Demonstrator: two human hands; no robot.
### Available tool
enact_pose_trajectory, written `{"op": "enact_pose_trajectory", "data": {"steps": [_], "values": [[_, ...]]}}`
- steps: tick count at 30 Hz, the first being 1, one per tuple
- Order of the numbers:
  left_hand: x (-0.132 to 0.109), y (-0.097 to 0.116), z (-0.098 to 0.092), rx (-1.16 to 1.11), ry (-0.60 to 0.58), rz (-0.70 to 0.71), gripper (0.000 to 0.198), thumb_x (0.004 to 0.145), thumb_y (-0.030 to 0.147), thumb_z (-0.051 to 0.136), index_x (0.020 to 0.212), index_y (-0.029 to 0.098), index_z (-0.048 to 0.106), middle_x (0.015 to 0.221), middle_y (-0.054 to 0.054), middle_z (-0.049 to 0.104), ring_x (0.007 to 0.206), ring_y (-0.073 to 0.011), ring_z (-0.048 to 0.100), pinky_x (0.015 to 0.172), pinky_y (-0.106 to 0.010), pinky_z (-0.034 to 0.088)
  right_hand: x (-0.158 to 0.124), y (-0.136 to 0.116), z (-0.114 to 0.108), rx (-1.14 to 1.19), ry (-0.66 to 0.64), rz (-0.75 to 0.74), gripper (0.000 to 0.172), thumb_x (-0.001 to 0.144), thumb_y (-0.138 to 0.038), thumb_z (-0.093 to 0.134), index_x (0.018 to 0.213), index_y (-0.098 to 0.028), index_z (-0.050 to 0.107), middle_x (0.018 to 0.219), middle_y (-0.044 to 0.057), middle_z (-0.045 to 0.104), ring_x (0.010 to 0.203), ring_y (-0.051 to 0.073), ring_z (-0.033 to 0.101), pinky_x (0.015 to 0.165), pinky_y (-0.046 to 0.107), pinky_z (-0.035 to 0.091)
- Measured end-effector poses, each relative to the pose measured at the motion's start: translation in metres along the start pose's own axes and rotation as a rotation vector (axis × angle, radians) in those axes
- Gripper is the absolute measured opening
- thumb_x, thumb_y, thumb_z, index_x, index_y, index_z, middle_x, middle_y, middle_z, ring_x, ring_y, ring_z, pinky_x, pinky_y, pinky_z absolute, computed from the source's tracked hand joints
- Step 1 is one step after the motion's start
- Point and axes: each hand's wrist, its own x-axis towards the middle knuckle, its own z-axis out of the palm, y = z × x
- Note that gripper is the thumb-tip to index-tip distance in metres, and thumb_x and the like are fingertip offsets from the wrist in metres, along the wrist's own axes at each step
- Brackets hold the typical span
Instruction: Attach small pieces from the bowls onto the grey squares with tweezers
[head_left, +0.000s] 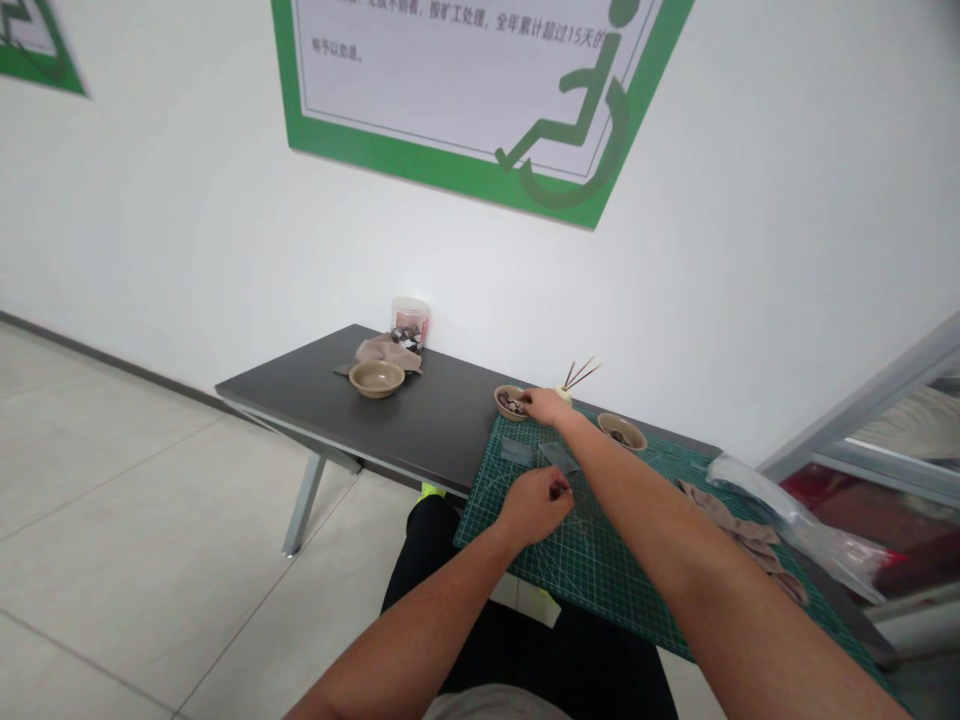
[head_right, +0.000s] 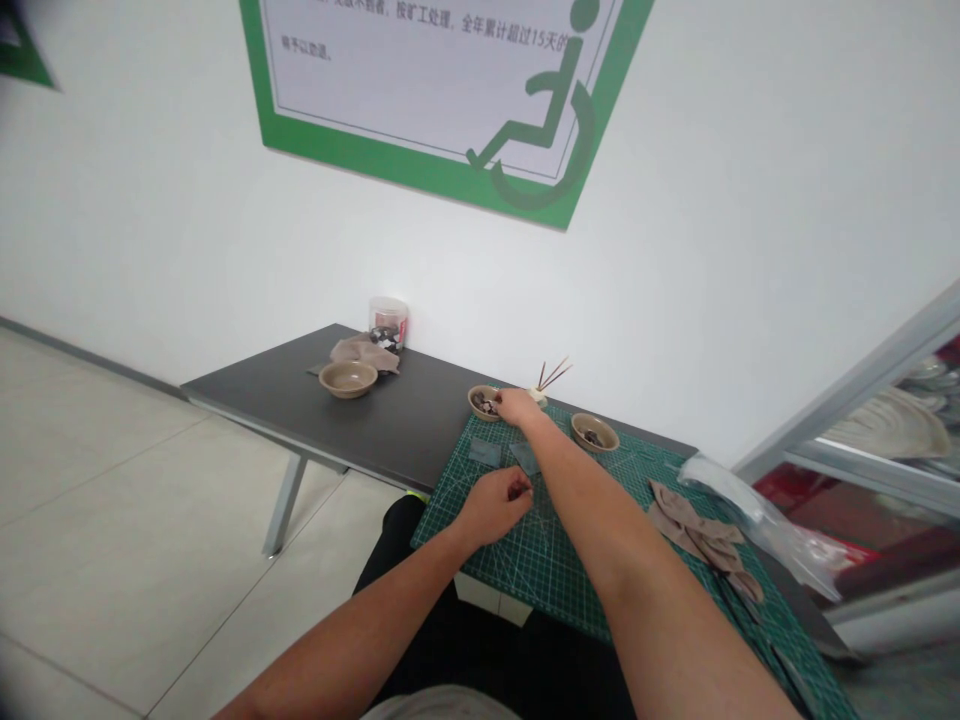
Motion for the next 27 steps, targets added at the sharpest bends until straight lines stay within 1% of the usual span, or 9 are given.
{"op": "enact_pose_trajectory", "data": {"steps": [3,7,10,15,18,22,27], "values": [[0.000,0.001,0.000,0.017,-0.007,0.006,0.014,0.080,0.025,0.053,0.084,0.019,0.064,0.077,-0.001,0.066,0.074,-0.0161,0.058,0.067,-0.026,0.040,0.010,-0.002,0.002,-0.012,-0.052,-0.045,0.036,0.090,-0.035,0.051,0.121,-0.021,0.064,0.119,0.011,0.067,0.106,0.025,0.063,0.085,0.030,0.044],[0.000,0.002,-0.001,0.048,-0.014,0.009,0.013,0.080,0.026,0.053,0.083,0.019,0.064,0.079,-0.001,0.067,0.074,-0.0163,0.058,0.067,-0.026,0.040,0.022,-0.007,0.005,-0.015,-0.105,-0.092,0.039,0.091,-0.034,0.050,0.128,-0.024,0.058,0.123,0.010,0.065,0.107,0.024,0.062,0.087,0.030,0.044],[0.000,0.003,-0.002,0.069,-0.025,0.007,0.013,0.080,0.024,0.053,0.085,0.019,0.064,0.080,-0.001,0.067,0.076,-0.0164,0.058,0.068,-0.027,0.040,0.028,-0.008,0.009,-0.015,-0.119,-0.095,0.042,0.092,-0.034,0.049,0.132,-0.022,0.055,0.124,0.012,0.065,0.107,0.025,0.062,0.088,0.031,0.044],[0.000,0.003,-0.003,0.107,-0.059,0.028,0.014,0.080,0.026,0.054,0.086,0.019,0.065,0.081,-0.003,0.067,0.079,-0.0184,0.059,0.070,-0.028,0.041,0.032,-0.010,0.013,-0.007,-0.123,-0.071,0.037,0.092,-0.036,0.048,0.122,-0.019,0.063,0.122,0.015,0.064,0.108,0.027,0.062,0.091,0.033,0.044],[0.001,0.002,-0.002,0.134,-0.074,0.050,0.015,0.080,0.027,0.055,0.086,0.019,0.065,0.080,-0.003,0.068,0.080,-0.0200,0.059,0.071,-0.029,0.041,0.031,-0.011,0.013,0.004,-0.107,-0.055,0.035,0.091,-0.037,0.050,0.117,-0.020,0.067,0.121,0.014,0.065,0.108,0.026,0.062,0.092,0.033,0.044],[0.001,0.001,-0.002,0.117,-0.073,0.039,0.016,0.080,0.025,0.054,0.089,0.019,0.065,0.083,-0.004,0.068,0.081,-0.0207,0.060,0.071,-0.030,0.041,0.026,-0.013,0.013,0.023,-0.053,-0.013,0.030,0.089,-0.035,0.053,0.112,-0.024,0.070,0.115,0.010,0.069,0.106,0.024,0.063,0.090,0.032,0.045],[0.001,0.000,-0.001,0.087,-0.075,0.041,0.017,0.079,0.025,0.054,0.090,0.019,0.065,0.085,-0.004,0.069,0.082,-0.0209,0.060,0.072,-0.031,0.042,0.015,-0.013,0.016,0.067,0.033,0.020,0.032,0.087,-0.033,0.053,0.115,-0.029,0.069,0.118,0.008,0.068,0.106,0.024,0.063,0.088,0.032,0.047]]}}
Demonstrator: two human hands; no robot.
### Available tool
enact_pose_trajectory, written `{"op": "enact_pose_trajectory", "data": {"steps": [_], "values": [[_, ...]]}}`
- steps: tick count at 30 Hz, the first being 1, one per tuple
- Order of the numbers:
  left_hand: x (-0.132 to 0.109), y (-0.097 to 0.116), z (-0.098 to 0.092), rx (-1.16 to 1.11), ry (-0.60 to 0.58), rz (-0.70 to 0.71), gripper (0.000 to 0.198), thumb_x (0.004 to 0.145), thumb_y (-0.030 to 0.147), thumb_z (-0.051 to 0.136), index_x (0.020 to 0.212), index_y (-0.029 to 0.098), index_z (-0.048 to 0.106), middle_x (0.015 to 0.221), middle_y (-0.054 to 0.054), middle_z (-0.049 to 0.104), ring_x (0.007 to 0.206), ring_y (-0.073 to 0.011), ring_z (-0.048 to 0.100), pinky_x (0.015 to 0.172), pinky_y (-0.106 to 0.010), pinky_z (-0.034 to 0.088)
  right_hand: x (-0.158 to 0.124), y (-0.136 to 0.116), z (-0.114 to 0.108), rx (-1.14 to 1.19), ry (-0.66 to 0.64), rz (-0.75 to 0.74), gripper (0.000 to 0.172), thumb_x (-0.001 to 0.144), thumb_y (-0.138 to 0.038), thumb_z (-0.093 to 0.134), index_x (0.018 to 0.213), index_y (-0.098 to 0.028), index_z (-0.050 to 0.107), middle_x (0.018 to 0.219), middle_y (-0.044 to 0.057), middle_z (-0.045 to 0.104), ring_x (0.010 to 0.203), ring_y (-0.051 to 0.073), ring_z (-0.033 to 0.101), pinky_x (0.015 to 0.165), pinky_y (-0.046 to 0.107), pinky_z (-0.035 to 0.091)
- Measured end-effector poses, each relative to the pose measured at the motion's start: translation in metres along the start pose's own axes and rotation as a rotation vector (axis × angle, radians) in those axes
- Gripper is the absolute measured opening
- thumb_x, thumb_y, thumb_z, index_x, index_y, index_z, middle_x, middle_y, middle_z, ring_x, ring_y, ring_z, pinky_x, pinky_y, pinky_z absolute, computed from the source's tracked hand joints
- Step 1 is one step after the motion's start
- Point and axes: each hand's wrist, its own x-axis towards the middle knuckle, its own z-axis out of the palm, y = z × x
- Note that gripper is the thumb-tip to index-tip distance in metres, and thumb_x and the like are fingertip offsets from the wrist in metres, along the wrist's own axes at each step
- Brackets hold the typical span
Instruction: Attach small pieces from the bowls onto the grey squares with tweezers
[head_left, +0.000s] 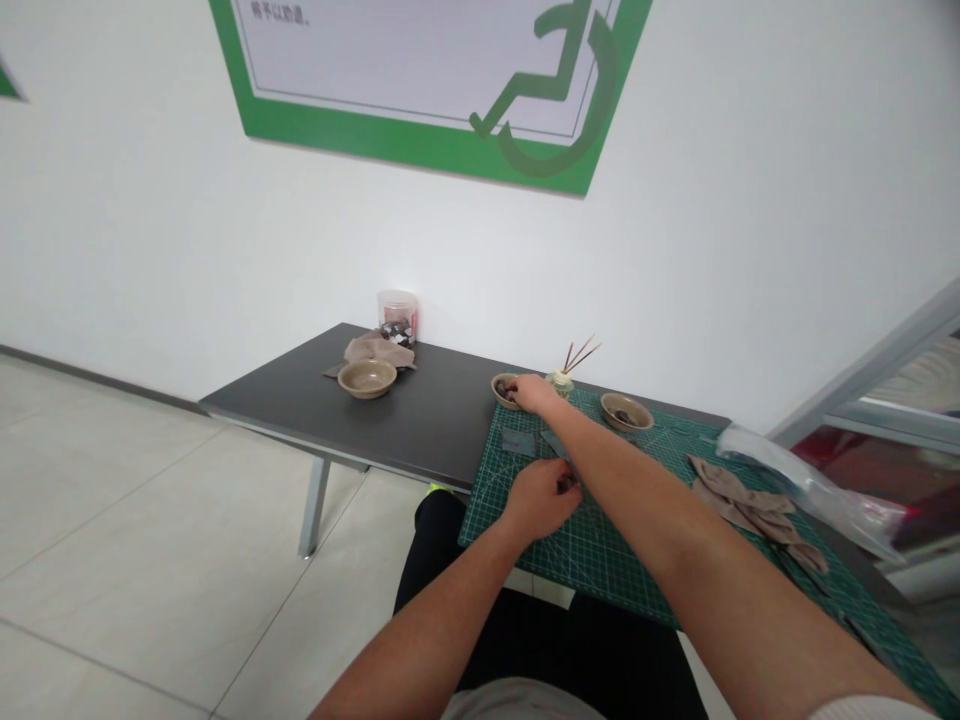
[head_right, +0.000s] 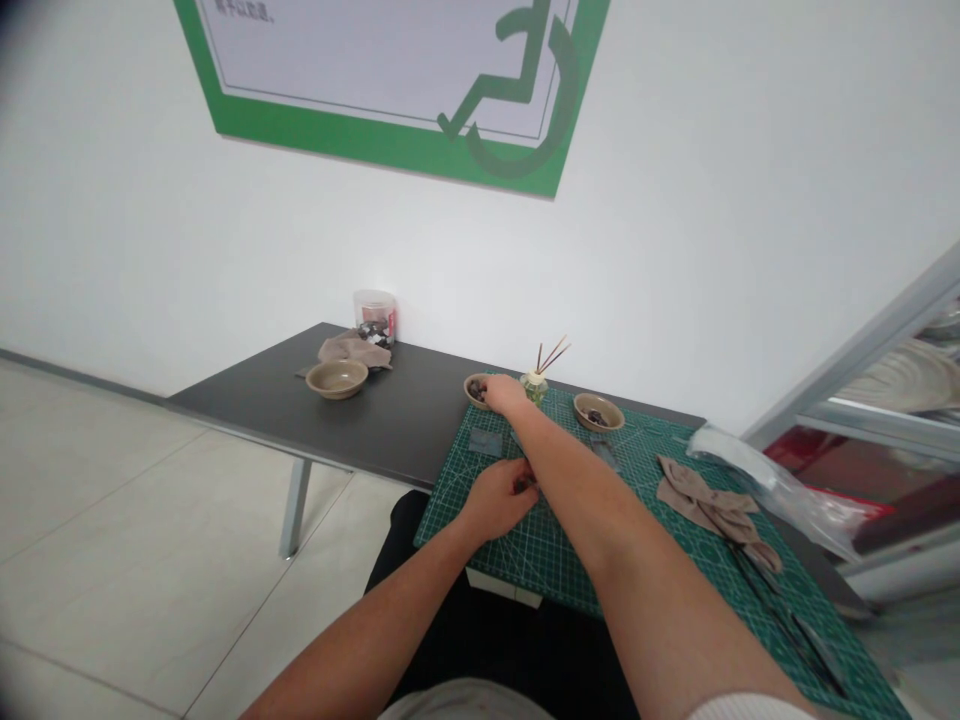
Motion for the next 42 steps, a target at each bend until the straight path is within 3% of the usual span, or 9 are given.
{"op": "enact_pose_trajectory", "data": {"steps": [7,12,18,23,27,29,35,37,42], "values": [[0.001,-0.003,0.002,-0.016,0.011,-0.004,0.017,0.079,0.024,0.053,0.090,0.020,0.066,0.085,-0.004,0.069,0.084,-0.0206,0.061,0.075,-0.030,0.043,-0.008,0.000,-0.005,0.087,0.121,0.022,0.029,0.088,-0.028,0.053,0.110,-0.023,0.071,0.110,0.011,0.070,0.104,0.024,0.063,0.090,0.033,0.045],[0.002,-0.005,0.002,-0.095,0.029,-0.036,0.014,0.079,0.024,0.055,0.087,0.019,0.065,0.085,-0.003,0.069,0.081,-0.0186,0.061,0.072,-0.029,0.044,-0.023,-0.002,-0.007,0.260,0.235,-0.029,0.031,0.090,-0.030,0.052,0.116,-0.021,0.067,0.111,0.006,0.071,0.102,0.018,0.063,0.090,0.027,0.045],[0.006,-0.010,0.003,-0.330,0.096,-0.089,0.010,0.080,0.017,0.051,0.084,0.016,0.060,0.080,-0.002,0.067,0.074,-0.0143,0.060,0.071,-0.026,0.045,-0.080,-0.002,0.005,0.892,0.389,-0.012,0.029,0.081,-0.039,0.063,0.099,-0.019,0.071,0.086,0.004,0.075,0.082,0.019,0.068,0.076,0.030,0.050],[0.009,-0.011,0.002,-0.401,0.184,-0.128,0.015,0.082,0.022,0.055,0.094,0.015,0.060,0.086,-0.005,0.067,0.076,-0.0146,0.060,0.070,-0.026,0.045,-0.141,0.000,0.020,1.124,0.462,0.097,0.034,0.072,-0.051,0.068,0.087,-0.019,0.067,0.073,0.002,0.071,0.068,0.019,0.066,0.064,0.030,0.050],[0.006,-0.005,0.000,-0.285,0.080,-0.061,0.016,0.081,0.028,0.058,0.091,0.016,0.062,0.076,-0.001,0.062,0.067,-0.0121,0.054,0.063,-0.024,0.042,-0.175,0.004,0.034,1.251,0.592,0.182,0.033,0.074,-0.051,0.066,0.085,-0.020,0.065,0.078,0.004,0.071,0.070,0.019,0.066,0.066,0.030,0.051],[0.004,-0.003,0.000,-0.246,0.111,-0.058,0.015,0.080,0.030,0.060,0.088,0.017,0.061,0.074,0.001,0.060,0.064,-0.0109,0.051,0.062,-0.023,0.041,-0.185,0.008,0.041,1.286,0.634,0.217,0.031,0.075,-0.050,0.064,0.082,-0.020,0.066,0.078,0.004,0.071,0.071,0.018,0.065,0.068,0.030,0.050],[0.006,-0.003,0.000,-0.316,0.135,-0.025,0.034,0.079,0.027,0.062,0.112,0.019,0.057,0.082,0.000,0.064,0.069,-0.0123,0.056,0.067,-0.025,0.045,-0.197,0.020,0.052,1.238,0.562,0.247,0.033,0.078,-0.053,0.061,0.069,-0.022,0.066,0.055,-0.002,0.061,0.053,0.015,0.056,0.053,0.026,0.042],[0.007,-0.004,-0.002,-0.290,0.094,-0.001,0.027,0.080,0.027,0.061,0.105,0.020,0.063,0.090,-0.002,0.066,0.075,-0.0138,0.058,0.074,-0.028,0.046,-0.200,0.023,0.052,1.238,0.529,0.226,0.032,0.078,-0.052,0.062,0.067,-0.022,0.066,0.054,-0.003,0.060,0.051,0.015,0.055,0.052,0.026,0.041],[0.009,-0.005,-0.003,-0.281,0.033,-0.092,0.015,0.075,0.029,0.064,0.086,0.019,0.065,0.071,0.001,0.063,0.066,-0.0133,0.055,0.067,-0.026,0.044,-0.201,0.021,0.054,1.199,0.506,0.204,0.037,0.082,-0.052,0.058,0.065,-0.021,0.064,0.054,-0.003,0.060,0.052,0.014,0.055,0.054,0.025,0.040]]}}
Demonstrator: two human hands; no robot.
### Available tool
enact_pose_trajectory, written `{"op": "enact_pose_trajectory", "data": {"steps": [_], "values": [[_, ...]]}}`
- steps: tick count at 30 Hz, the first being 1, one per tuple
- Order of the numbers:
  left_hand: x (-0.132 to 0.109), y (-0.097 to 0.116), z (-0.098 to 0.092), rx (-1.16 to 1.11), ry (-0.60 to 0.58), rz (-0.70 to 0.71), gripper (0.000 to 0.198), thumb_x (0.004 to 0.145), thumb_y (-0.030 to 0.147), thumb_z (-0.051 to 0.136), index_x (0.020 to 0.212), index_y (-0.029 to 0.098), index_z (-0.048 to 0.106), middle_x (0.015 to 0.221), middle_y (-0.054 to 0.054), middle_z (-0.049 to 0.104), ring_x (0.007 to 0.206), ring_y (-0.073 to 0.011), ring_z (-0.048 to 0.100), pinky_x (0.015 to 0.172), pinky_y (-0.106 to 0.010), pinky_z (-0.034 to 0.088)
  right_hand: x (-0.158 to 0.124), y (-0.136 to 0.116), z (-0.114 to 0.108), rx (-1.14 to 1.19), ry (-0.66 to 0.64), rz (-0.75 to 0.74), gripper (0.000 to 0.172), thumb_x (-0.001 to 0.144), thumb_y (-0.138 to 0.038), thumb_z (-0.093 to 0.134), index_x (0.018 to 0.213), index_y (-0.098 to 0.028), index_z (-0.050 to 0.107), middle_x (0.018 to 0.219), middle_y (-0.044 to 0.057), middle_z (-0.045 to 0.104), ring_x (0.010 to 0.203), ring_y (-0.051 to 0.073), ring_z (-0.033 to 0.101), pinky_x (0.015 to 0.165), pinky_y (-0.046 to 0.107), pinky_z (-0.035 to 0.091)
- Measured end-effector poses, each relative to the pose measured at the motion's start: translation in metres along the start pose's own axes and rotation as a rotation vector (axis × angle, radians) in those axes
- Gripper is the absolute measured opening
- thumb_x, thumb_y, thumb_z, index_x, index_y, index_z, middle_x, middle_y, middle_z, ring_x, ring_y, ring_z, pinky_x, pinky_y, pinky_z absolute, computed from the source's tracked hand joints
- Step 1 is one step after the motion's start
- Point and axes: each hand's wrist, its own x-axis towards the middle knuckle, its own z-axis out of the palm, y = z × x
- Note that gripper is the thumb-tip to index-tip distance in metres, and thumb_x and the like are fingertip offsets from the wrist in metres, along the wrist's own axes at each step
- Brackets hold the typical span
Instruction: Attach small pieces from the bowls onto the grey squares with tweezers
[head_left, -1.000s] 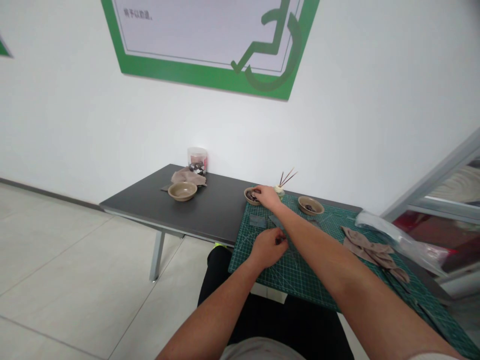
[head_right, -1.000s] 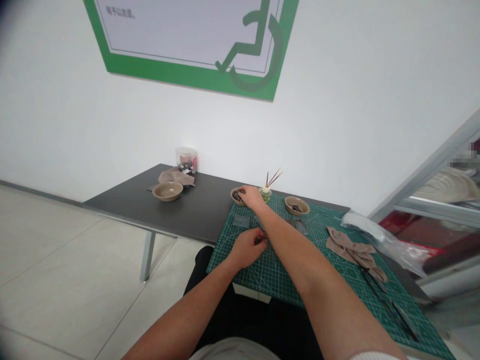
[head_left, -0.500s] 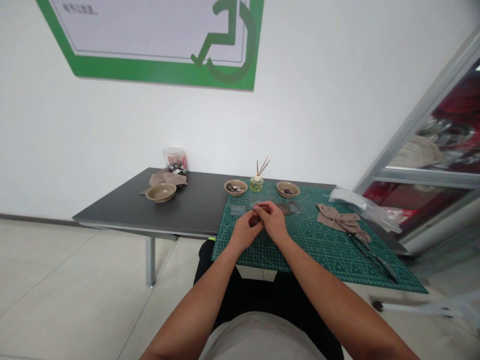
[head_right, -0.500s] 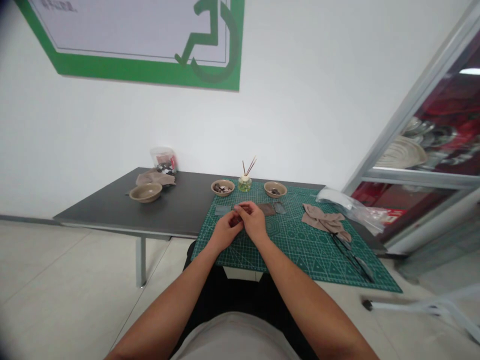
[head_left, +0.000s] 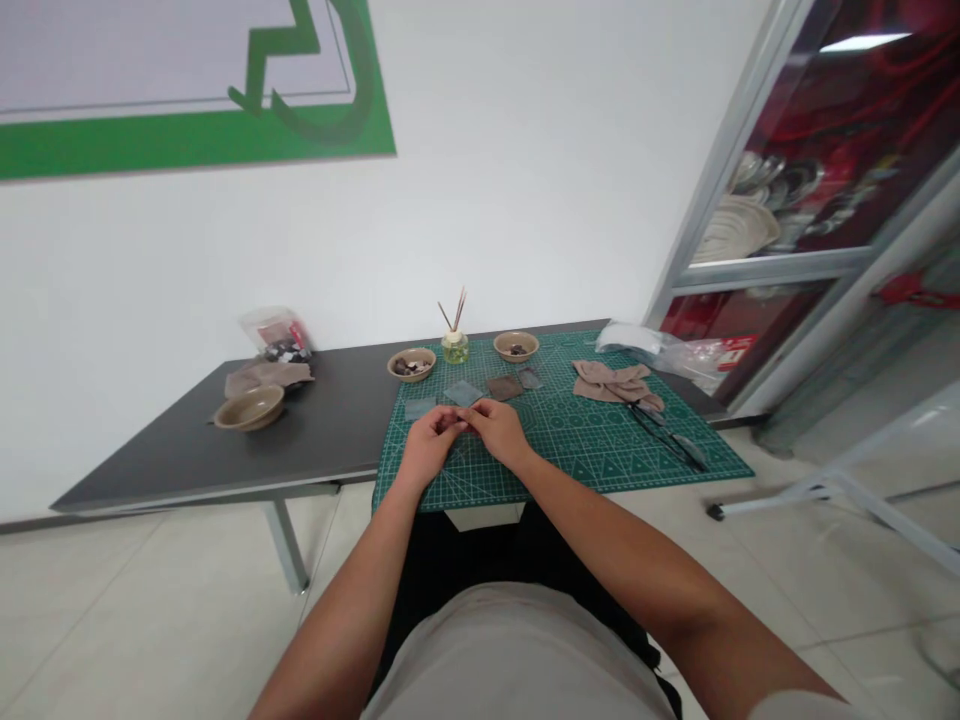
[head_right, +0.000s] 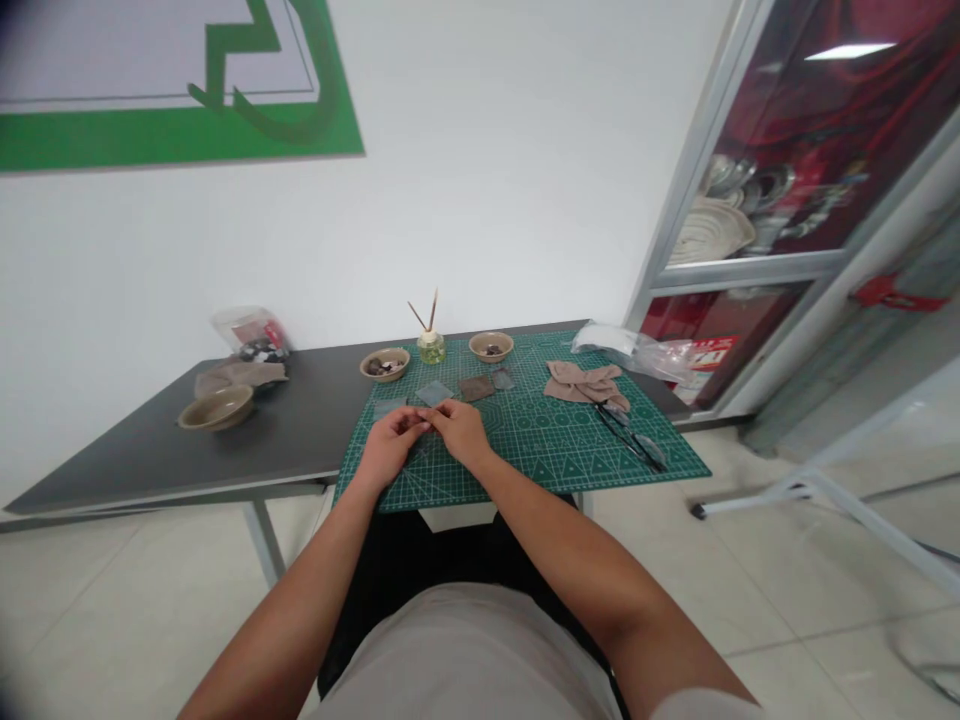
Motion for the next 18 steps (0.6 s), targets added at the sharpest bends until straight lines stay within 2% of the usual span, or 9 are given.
{"op": "enact_pose_trajectory", "data": {"steps": [2,4,8,10,13,15,18], "values": [[0.000,-0.002,0.000,-0.007,0.042,-0.018,0.016,0.074,0.031,0.065,0.085,0.018,0.064,0.068,0.003,0.060,0.063,-0.0122,0.052,0.065,-0.025,0.042,0.000,-0.001,-0.002,-0.048,0.007,-0.027,0.036,0.084,-0.052,0.055,0.070,-0.020,0.066,0.058,-0.002,0.063,0.056,0.014,0.058,0.057,0.025,0.042],[0.000,-0.004,0.001,-0.016,0.094,-0.029,0.019,0.074,0.032,0.065,0.087,0.018,0.063,0.066,0.003,0.056,0.061,-0.0115,0.050,0.063,-0.024,0.040,0.002,-0.001,-0.010,-0.145,0.026,-0.079,0.032,0.087,-0.049,0.054,0.081,-0.021,0.067,0.072,0.000,0.068,0.067,0.015,0.062,0.066,0.027,0.045],[0.001,-0.006,0.002,-0.053,0.126,-0.044,0.022,0.076,0.033,0.065,0.092,0.018,0.061,0.067,0.004,0.055,0.062,-0.0115,0.050,0.064,-0.024,0.039,0.014,0.009,-0.055,-0.607,0.108,-0.151,0.024,0.089,-0.033,0.052,0.101,-0.018,0.065,0.101,0.009,0.068,0.100,0.022,0.058,0.092,0.035,0.041],[0.002,-0.007,0.003,-0.062,0.121,-0.043,0.021,0.076,0.032,0.065,0.091,0.018,0.061,0.067,0.004,0.055,0.063,-0.0119,0.051,0.065,-0.024,0.040,0.021,0.020,-0.083,-0.822,0.161,-0.108,0.030,0.086,-0.031,0.053,0.110,-0.014,0.062,0.113,0.014,0.063,0.110,0.028,0.051,0.098,0.040,0.037],[0.002,-0.007,0.003,-0.076,0.113,-0.035,0.020,0.076,0.031,0.064,0.090,0.018,0.060,0.068,0.003,0.056,0.064,-0.0124,0.052,0.065,-0.025,0.040,0.028,0.036,-0.120,-1.016,0.236,-0.021,0.044,0.085,-0.033,0.053,0.124,-0.011,0.055,0.128,0.018,0.055,0.119,0.033,0.044,0.100,0.045,0.033],[0.002,-0.007,0.003,-0.094,0.108,-0.032,0.019,0.077,0.031,0.063,0.090,0.018,0.059,0.068,0.003,0.056,0.064,-0.0124,0.052,0.065,-0.025,0.040,0.031,0.044,-0.136,-1.080,0.287,0.075,0.052,0.086,-0.037,0.052,0.130,-0.010,0.050,0.136,0.019,0.049,0.124,0.035,0.039,0.100,0.047,0.031],[0.002,-0.007,0.004,-0.114,0.098,-0.036,0.020,0.077,0.032,0.063,0.091,0.018,0.059,0.068,0.003,0.054,0.064,-0.0122,0.051,0.065,-0.025,0.040,0.032,0.052,-0.146,-1.119,0.236,0.232,0.054,0.089,-0.046,0.046,0.126,-0.009,0.055,0.137,0.021,0.048,0.124,0.037,0.040,0.099,0.050,0.030]]}}
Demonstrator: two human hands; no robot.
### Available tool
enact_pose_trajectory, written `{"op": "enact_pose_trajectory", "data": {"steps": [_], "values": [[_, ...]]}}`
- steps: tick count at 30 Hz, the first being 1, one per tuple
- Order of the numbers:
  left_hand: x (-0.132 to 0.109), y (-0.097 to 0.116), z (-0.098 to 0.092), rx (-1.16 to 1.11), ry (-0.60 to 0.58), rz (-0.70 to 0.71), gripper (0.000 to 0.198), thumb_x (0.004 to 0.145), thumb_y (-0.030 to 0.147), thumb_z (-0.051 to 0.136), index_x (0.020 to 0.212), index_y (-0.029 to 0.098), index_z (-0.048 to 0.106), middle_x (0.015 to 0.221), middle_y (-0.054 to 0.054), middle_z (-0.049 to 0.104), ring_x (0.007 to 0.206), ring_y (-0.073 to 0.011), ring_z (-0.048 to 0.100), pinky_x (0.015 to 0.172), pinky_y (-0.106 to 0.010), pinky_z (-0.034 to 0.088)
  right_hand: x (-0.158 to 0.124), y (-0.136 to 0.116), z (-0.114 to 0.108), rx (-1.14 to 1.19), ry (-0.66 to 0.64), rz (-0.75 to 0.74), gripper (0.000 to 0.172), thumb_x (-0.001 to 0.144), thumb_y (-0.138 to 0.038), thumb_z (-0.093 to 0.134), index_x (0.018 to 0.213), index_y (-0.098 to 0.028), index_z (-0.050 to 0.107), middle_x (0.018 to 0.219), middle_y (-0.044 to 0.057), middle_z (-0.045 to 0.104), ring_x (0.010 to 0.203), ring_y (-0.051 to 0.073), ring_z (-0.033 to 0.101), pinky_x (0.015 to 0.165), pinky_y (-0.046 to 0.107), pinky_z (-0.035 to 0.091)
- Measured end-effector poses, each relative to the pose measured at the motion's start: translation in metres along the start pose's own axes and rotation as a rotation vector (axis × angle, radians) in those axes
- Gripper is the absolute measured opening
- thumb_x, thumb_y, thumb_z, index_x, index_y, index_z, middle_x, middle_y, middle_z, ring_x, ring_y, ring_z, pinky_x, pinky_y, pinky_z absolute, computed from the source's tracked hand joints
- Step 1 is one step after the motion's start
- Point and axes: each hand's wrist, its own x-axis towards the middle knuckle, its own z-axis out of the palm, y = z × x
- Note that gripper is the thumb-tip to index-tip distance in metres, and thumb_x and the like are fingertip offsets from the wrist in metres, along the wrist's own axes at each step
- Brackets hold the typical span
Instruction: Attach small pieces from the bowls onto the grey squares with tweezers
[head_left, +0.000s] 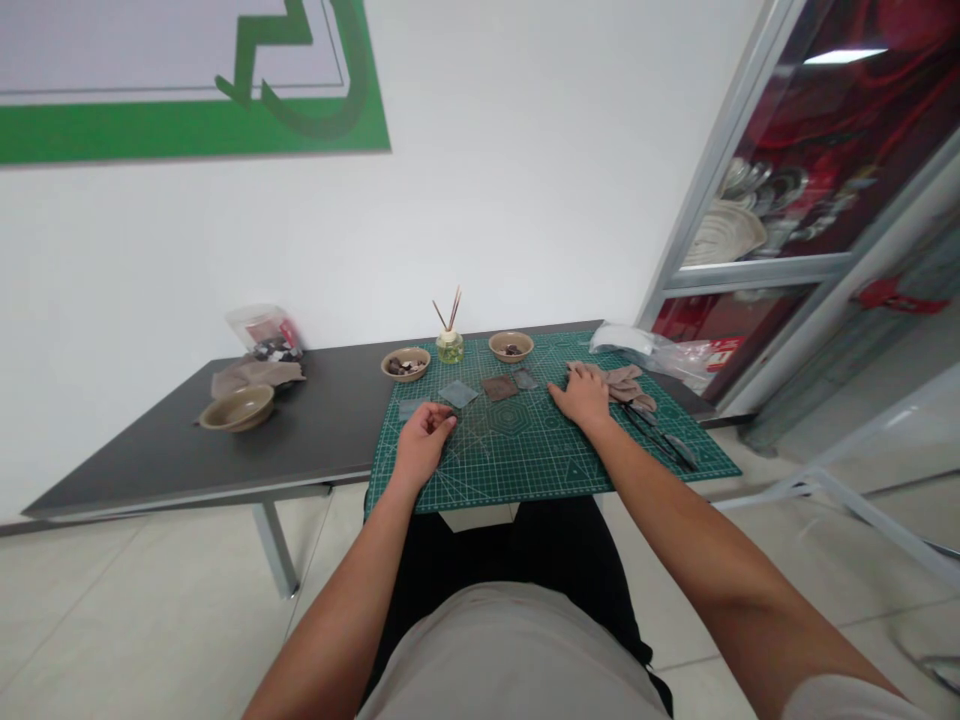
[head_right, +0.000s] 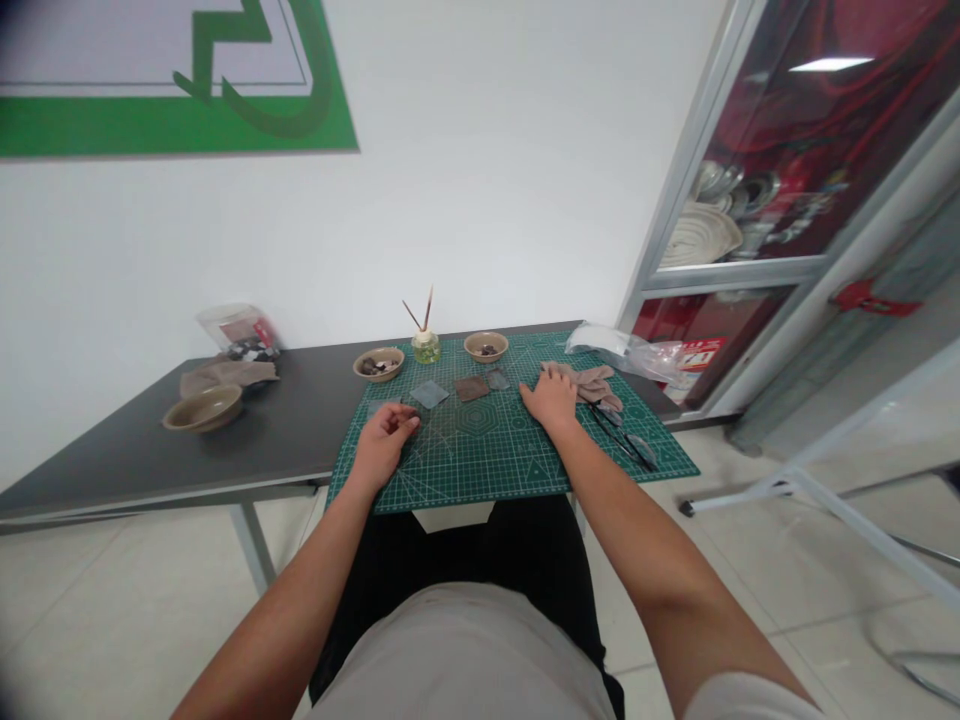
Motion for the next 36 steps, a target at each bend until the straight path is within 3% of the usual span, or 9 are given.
{"op": "enact_pose_trajectory", "data": {"steps": [3,12,18,25,29,36], "values": [[0.000,0.000,0.001,-0.001,0.003,-0.002,0.020,0.076,0.032,0.064,0.090,0.018,0.059,0.067,0.004,0.053,0.062,-0.0119,0.050,0.064,-0.024,0.039,0.000,0.001,0.002,-0.030,-0.044,-0.005,0.049,0.092,-0.046,0.041,0.120,-0.011,0.061,0.133,0.019,0.052,0.121,0.035,0.043,0.098,0.047,0.031],[0.000,-0.008,-0.001,0.034,-0.007,0.028,0.021,0.076,0.032,0.064,0.092,0.019,0.060,0.067,0.004,0.050,0.062,-0.0118,0.049,0.063,-0.024,0.039,-0.004,0.001,0.001,-0.040,0.028,-0.040,0.036,0.092,-0.036,0.044,0.109,-0.017,0.069,0.123,0.014,0.061,0.113,0.032,0.048,0.092,0.044,0.036],[0.001,-0.010,0.000,0.040,-0.002,0.041,0.021,0.076,0.033,0.064,0.091,0.020,0.060,0.065,0.004,0.049,0.061,-0.0123,0.048,0.063,-0.025,0.039,-0.003,0.001,0.006,-0.007,0.103,-0.159,0.036,0.092,-0.036,0.045,0.112,-0.017,0.068,0.131,0.012,0.058,0.122,0.032,0.044,0.096,0.045,0.036],[0.001,-0.010,0.000,0.034,-0.014,0.044,0.019,0.076,0.032,0.064,0.091,0.020,0.060,0.065,0.005,0.049,0.061,-0.0122,0.048,0.063,-0.025,0.038,-0.005,-0.031,0.014,0.155,-0.086,-0.470,0.048,0.095,-0.043,0.041,0.135,-0.018,0.053,0.137,0.009,0.055,0.123,0.025,0.048,0.103,0.038,0.035],[0.000,-0.008,-0.001,0.043,-0.020,0.042,0.019,0.077,0.032,0.063,0.091,0.020,0.060,0.065,0.004,0.049,0.062,-0.0124,0.049,0.063,-0.025,0.038,-0.012,-0.051,0.017,0.079,-0.131,-0.515,0.051,0.093,-0.053,0.041,0.135,-0.027,0.053,0.143,0.006,0.048,0.125,0.031,0.044,0.099,0.046,0.037],[0.000,-0.005,0.000,0.029,-0.020,0.031,0.019,0.076,0.031,0.064,0.090,0.019,0.060,0.064,0.005,0.049,0.061,-0.0119,0.048,0.062,-0.025,0.038,-0.019,-0.055,0.012,0.023,-0.126,-0.515,0.045,0.097,-0.045,0.033,0.133,-0.029,0.054,0.141,0.005,0.051,0.121,0.030,0.044,0.096,0.046,0.038]]}}
